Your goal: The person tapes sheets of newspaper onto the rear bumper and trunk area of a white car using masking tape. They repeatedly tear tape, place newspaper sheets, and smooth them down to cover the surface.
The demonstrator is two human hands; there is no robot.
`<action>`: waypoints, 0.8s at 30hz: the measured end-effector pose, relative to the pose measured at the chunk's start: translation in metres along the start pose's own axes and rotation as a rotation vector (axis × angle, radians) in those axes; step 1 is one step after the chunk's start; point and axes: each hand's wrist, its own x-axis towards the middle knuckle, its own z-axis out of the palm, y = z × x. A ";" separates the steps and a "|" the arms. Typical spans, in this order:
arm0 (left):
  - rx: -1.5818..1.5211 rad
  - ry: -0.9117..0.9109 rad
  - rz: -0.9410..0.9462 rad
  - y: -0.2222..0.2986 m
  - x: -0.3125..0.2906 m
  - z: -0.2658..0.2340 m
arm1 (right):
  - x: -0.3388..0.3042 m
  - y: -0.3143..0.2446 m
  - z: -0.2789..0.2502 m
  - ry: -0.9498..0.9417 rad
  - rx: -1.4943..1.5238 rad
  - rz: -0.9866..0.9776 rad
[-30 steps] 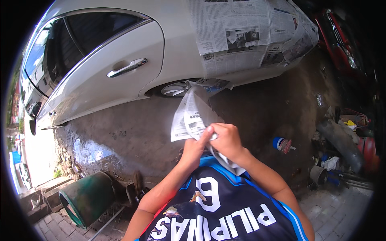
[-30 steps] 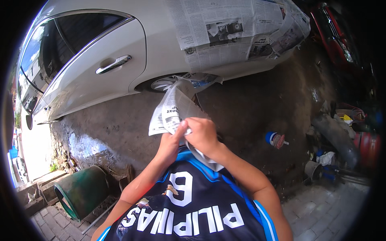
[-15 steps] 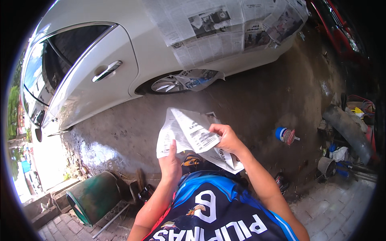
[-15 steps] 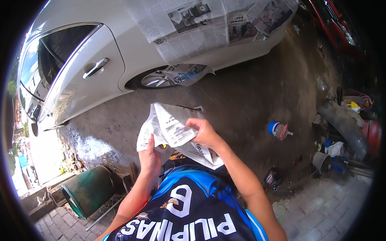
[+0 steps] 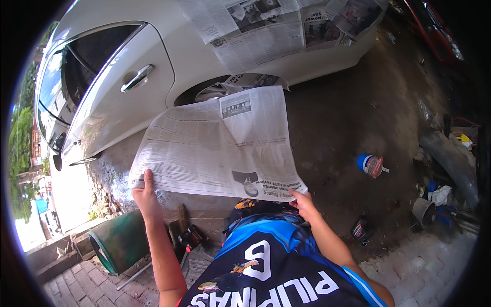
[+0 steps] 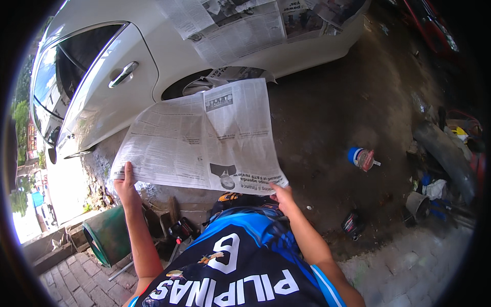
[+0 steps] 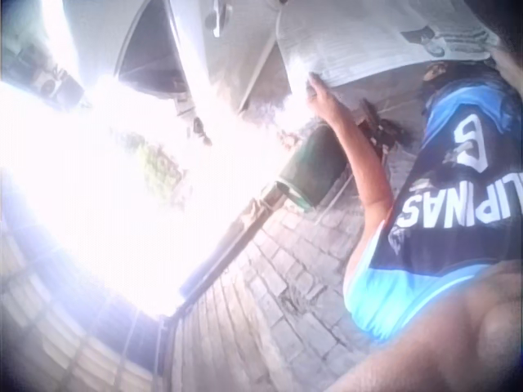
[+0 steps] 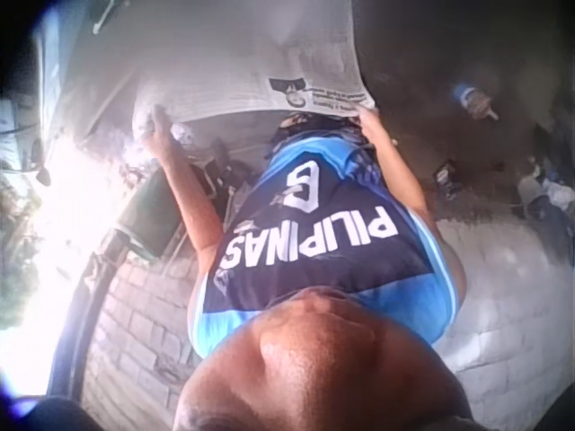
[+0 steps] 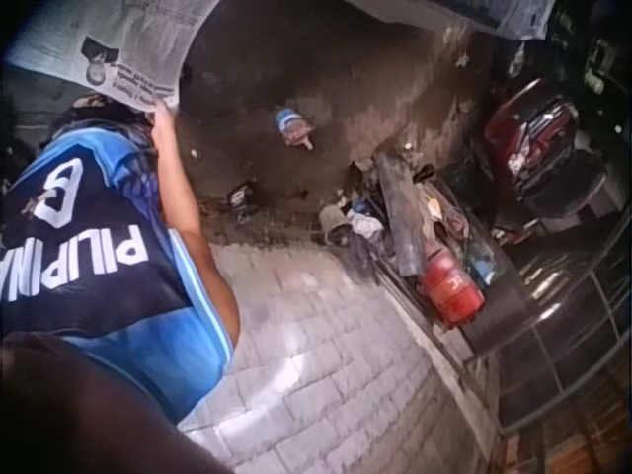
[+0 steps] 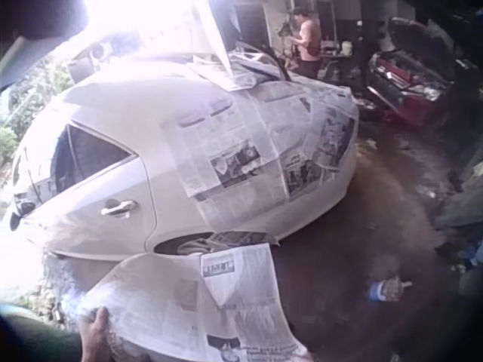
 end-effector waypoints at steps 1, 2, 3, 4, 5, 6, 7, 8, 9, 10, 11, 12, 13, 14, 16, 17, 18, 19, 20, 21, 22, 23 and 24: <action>-0.003 0.028 0.048 0.007 -0.001 -0.005 | 0.007 0.006 0.003 -0.067 -0.025 0.050; -0.013 0.038 0.129 0.012 -0.002 -0.009 | 0.013 0.007 0.005 -0.076 -0.012 0.075; -0.025 0.030 0.095 0.018 -0.004 -0.017 | 0.021 0.003 0.005 -0.094 0.008 0.078; -0.036 0.058 0.025 0.019 -0.003 -0.022 | 0.026 -0.004 0.004 -0.075 0.007 0.097; -0.061 0.072 0.010 0.018 -0.002 -0.029 | 0.030 -0.015 0.000 -0.122 0.042 0.092; -0.119 0.038 0.063 0.015 0.001 -0.036 | 0.033 -0.028 -0.001 -0.094 0.100 0.078; -0.105 0.060 0.043 0.009 0.004 -0.043 | 0.035 -0.044 -0.002 -0.123 0.159 0.065; -0.114 0.136 -0.059 0.000 0.011 -0.049 | 0.034 -0.062 -0.001 -0.079 0.194 0.065; -0.166 0.167 -0.098 -0.011 0.020 -0.054 | 0.031 -0.079 0.004 -0.130 0.275 0.018; -0.212 0.210 -0.161 -0.023 0.027 -0.060 | 0.026 -0.097 0.010 -0.122 0.341 -0.035; -0.314 0.156 -0.260 -0.035 0.031 -0.069 | 0.021 -0.116 0.019 -0.182 0.374 -0.079; -0.424 0.113 -0.328 -0.047 0.038 -0.077 | 0.015 -0.136 0.030 -0.218 0.397 -0.140; -0.536 0.070 -0.398 -0.059 0.046 -0.084 | 0.008 -0.156 0.042 -0.265 0.451 -0.181; -0.649 0.028 -0.463 -0.072 0.057 -0.089 | 0.001 -0.175 0.056 -0.306 0.496 -0.242; -0.727 0.080 -0.525 -0.093 0.087 -0.095 | -0.012 -0.210 0.089 -0.528 0.566 -0.356; -0.742 0.057 -0.547 -0.099 0.108 -0.100 | -0.016 -0.228 0.107 -0.607 0.587 -0.389; -0.738 0.090 -0.582 -0.106 0.127 -0.102 | -0.019 -0.244 0.126 -0.626 0.564 -0.430; -0.796 0.142 -0.587 -0.113 0.150 -0.100 | -0.022 -0.259 0.144 -0.641 0.564 -0.468; -0.873 0.139 -0.598 -0.120 0.170 -0.100 | -0.023 -0.270 0.163 -0.667 0.562 -0.519; -0.876 0.164 -0.603 -0.127 0.190 -0.099 | -0.024 -0.278 0.180 -0.695 0.561 -0.526; -0.898 0.204 -0.585 -0.133 0.213 -0.096 | -0.024 -0.289 0.197 -0.712 0.559 -0.544; -0.906 0.165 -0.538 -0.141 0.235 -0.095 | -0.021 -0.298 0.213 -0.743 0.551 -0.576; -0.926 0.161 -0.486 -0.150 0.253 -0.096 | -0.016 -0.303 0.229 -0.731 0.544 -0.614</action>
